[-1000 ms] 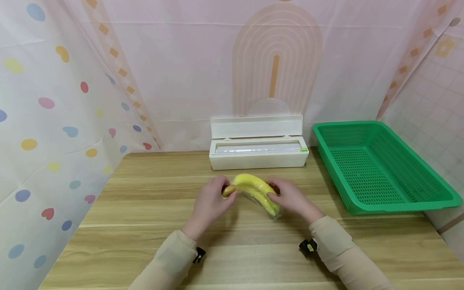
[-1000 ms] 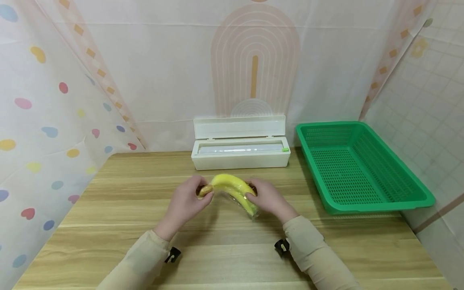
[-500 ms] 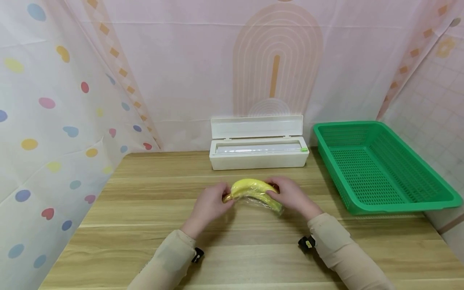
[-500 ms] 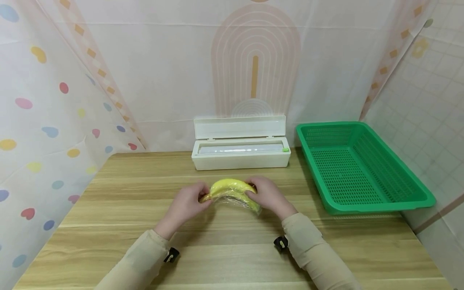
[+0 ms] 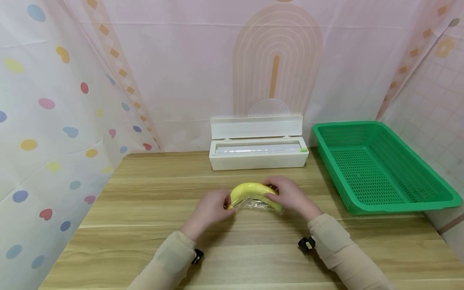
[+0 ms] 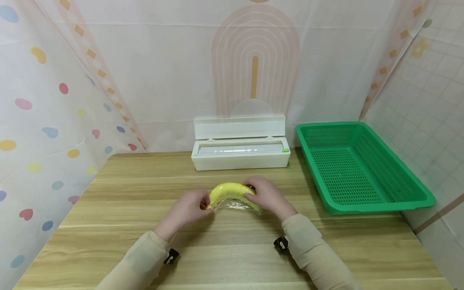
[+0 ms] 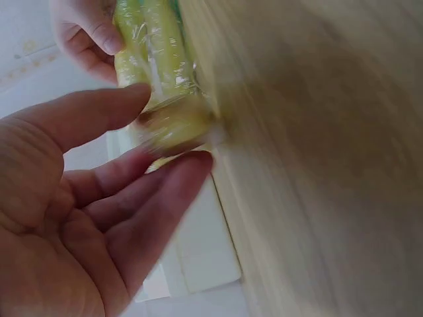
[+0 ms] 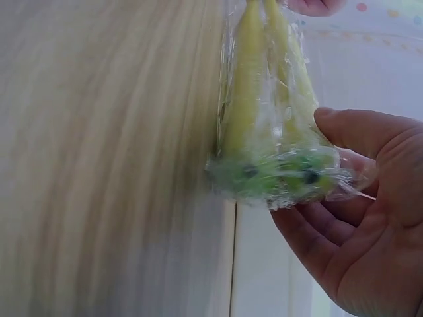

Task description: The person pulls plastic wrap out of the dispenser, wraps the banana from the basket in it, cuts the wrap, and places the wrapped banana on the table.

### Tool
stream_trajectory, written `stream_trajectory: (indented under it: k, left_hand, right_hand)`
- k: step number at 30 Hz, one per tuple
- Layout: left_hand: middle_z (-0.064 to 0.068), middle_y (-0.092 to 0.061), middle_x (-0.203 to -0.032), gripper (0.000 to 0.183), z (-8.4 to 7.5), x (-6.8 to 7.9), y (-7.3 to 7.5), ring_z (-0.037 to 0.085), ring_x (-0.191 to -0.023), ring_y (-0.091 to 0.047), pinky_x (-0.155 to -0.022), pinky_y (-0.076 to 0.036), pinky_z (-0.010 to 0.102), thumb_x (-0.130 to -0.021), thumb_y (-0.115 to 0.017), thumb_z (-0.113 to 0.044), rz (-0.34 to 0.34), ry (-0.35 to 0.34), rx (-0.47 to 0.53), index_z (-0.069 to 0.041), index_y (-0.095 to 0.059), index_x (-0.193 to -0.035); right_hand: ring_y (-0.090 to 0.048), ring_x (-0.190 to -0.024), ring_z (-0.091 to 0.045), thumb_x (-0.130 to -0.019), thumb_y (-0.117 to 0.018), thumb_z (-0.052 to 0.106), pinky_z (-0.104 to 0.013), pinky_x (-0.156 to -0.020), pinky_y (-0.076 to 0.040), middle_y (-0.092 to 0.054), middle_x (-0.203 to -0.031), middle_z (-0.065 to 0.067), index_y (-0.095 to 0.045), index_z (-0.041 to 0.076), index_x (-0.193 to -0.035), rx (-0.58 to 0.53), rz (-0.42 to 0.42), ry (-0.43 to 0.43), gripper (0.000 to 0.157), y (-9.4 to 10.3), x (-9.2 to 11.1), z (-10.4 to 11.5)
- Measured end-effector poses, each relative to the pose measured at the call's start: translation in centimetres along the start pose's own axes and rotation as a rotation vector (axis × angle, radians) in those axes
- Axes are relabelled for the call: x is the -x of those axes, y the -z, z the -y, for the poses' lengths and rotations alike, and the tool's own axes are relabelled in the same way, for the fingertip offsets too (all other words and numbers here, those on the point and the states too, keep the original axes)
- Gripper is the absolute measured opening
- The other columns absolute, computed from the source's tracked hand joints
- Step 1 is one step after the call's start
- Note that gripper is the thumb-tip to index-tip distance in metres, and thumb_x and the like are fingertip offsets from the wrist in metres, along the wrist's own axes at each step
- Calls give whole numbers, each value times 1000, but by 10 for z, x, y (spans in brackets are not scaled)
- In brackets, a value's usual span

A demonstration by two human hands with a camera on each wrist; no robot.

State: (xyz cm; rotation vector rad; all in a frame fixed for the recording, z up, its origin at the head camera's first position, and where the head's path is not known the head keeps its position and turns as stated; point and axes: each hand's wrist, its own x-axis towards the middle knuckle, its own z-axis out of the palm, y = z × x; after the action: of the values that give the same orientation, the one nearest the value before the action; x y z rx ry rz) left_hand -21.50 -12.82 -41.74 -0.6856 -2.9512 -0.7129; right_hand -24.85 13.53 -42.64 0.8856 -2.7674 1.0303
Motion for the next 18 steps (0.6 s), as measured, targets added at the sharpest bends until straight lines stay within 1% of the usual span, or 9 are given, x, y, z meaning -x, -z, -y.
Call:
stream_trajectory:
  k: [2,6,8,10,13,16,18]
  left_hand:
    - [-7,-52,-64,28,-1,-1,1,12,-58,-47,-52,-42,29,-79,-82,-23,30,17,-10,-12,-57,-74]
    - [-7,-54,-64,28,-7,-3,6,12,-57,-49,-49,-40,30,-80,-81,-31,89,85,-54,-14,-59,-75]
    - [-6,-57,-68,27,-10,-5,10,13,-59,-51,-50,-42,31,-81,-80,-34,103,121,-83,-13,-62,-80]
    - [-3,-62,-75,28,-14,-8,15,15,-64,-55,-53,-46,32,-82,-79,-36,95,136,-120,-12,-65,-85]
    - [3,-68,-90,33,-20,-13,22,20,-74,-62,-59,-52,35,-83,-79,-36,49,121,-167,-9,-69,-98]
    - [7,-69,-103,40,-26,-18,26,24,-86,-65,-67,-56,37,-82,-80,-36,-6,57,-221,-9,-69,-109]
    - [7,-69,-109,45,-30,-22,26,25,-92,-66,-71,-56,39,-81,-81,-36,-31,-1,-253,-9,-68,-115]
  right_hand:
    - [-64,-91,-21,-88,-74,11,-38,-83,-55,-69,-103,-8,-67,1,-113,6,5,7,29,0,2,1]
    - [-65,-93,-23,-89,-74,12,-40,-85,-55,-69,-107,-10,-66,-1,-116,23,9,24,31,1,4,1]
    - [-65,-97,-25,-90,-72,12,-41,-88,-54,-69,-110,-12,-66,-2,-118,11,10,25,32,2,6,0]
    - [-65,-100,-28,-91,-70,11,-43,-90,-54,-68,-113,-15,-64,-4,-120,-26,8,15,33,3,7,-1]
    - [-64,-102,-31,-93,-67,8,-45,-92,-53,-66,-115,-20,-61,-7,-122,-81,-10,-1,34,8,10,-1]
    - [-65,-102,-33,-93,-67,6,-45,-92,-53,-66,-114,-22,-59,-10,-124,-114,-36,-9,36,15,12,0]
    - [-65,-101,-32,-92,-67,5,-45,-92,-53,-66,-112,-22,-59,-10,-125,-115,-50,-12,37,20,14,0]
